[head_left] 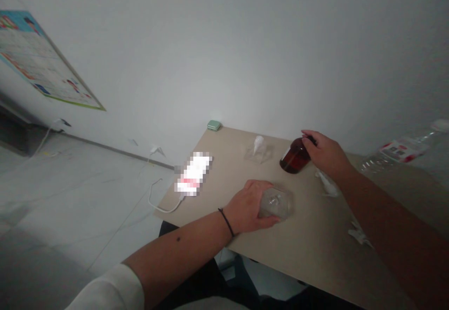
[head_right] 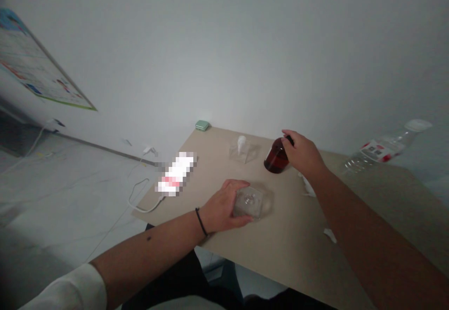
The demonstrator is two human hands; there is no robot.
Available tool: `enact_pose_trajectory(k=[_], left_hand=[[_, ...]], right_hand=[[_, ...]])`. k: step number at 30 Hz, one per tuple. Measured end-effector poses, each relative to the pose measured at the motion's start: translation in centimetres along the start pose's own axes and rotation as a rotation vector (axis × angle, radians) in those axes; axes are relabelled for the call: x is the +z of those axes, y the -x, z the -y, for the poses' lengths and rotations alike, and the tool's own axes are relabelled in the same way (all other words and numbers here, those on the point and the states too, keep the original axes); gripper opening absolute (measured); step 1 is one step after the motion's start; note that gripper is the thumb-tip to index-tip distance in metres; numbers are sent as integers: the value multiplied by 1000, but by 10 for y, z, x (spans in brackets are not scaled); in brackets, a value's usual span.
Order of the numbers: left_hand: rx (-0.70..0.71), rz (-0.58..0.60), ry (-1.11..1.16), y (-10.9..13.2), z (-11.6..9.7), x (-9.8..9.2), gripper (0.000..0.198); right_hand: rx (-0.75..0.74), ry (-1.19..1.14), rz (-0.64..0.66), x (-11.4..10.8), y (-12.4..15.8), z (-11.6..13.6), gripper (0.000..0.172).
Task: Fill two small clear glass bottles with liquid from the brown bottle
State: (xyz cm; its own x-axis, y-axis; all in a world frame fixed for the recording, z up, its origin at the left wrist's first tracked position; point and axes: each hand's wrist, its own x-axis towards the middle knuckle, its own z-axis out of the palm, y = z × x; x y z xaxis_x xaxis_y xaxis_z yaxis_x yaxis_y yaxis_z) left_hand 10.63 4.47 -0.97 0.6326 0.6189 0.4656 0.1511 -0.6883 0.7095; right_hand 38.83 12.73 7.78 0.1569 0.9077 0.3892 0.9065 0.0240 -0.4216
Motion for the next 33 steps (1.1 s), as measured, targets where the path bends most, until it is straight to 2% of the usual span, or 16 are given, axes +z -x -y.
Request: enact_pose_trajectory(k=[5,8,10,14,18,21,23,26,28,30,33], left_hand=[[-24,0,-26,1,0,0,80],[-32,5,-39,1,-1,0,80],[-28,4,-57,1,-2,-1,79],[-18,6,-84,1,-3,-1,79],[42,11,-78,2,1,0,80],[91,4,-68,1,5,-1,83],[105,-46,-73,2,2,-4,84],[160,-164,-56,8,-18,-12,74],[207,-221,18,16,-44,-17,70],[177,-183,173,26,-72,-18,81],[53,19,451,42,-107,-11,112]], right_hand=[[-65,284,68,-14,-10,2,35],[32,447,147,-21,-18,11,40],[97,466,210,-25,-20,20,36],[70,445,233,-39,-15,40,28],[57,427,178,-76,4,66,34],[95,360,111,-110,23,89,24],[136,266,77,-132,39,103,18],[175,187,93,-155,71,118,15],[107,197,131,-162,99,125,20],[-36,205,178,-162,130,132,26],[-258,178,242,-150,175,150,25]])
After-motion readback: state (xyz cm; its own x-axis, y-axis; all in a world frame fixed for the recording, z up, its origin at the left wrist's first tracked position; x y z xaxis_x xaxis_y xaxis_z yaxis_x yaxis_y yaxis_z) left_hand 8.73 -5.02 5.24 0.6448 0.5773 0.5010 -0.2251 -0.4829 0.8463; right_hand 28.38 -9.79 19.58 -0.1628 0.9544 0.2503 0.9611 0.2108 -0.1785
